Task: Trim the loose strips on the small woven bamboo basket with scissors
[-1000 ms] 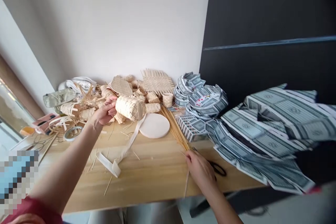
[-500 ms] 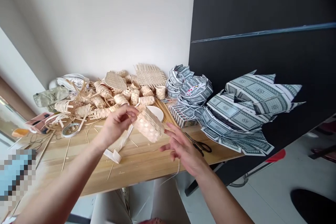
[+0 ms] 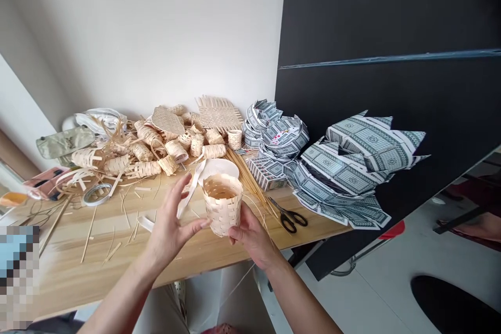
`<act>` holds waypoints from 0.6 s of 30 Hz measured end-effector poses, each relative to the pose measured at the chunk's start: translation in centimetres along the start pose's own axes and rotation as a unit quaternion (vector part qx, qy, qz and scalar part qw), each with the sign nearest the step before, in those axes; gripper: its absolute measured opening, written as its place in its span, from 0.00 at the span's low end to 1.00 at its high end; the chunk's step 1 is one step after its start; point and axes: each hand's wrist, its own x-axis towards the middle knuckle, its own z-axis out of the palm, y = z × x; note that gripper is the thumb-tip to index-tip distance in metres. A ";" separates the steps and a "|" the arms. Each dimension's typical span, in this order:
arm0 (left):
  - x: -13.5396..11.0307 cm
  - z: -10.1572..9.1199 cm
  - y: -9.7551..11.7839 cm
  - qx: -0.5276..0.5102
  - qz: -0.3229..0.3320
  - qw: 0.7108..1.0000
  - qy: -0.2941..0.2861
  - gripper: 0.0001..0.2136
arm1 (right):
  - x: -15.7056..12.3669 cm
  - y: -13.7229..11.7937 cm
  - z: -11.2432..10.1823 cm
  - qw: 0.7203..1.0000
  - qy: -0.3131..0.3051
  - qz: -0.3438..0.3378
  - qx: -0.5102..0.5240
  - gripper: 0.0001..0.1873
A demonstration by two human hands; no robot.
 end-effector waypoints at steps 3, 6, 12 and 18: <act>-0.5 1.1 -1.4 -0.200 -0.134 0.966 -0.091 0.44 | 0.2 0.3 0.8 0.999 -0.034 0.025 0.018 0.32; -0.7 1.8 -1.5 -0.283 -0.216 0.928 -0.107 0.44 | 0.3 0.5 1.4 0.997 -0.074 0.037 0.003 0.33; -0.6 1.7 -0.9 -0.314 -0.271 0.909 -0.045 0.32 | 0.1 -1.1 1.3 0.985 0.065 -0.024 -0.159 0.29; -0.7 1.9 -1.4 -0.287 -0.265 0.918 -0.067 0.32 | -0.1 -4.7 1.8 0.931 0.167 -0.169 -0.276 0.17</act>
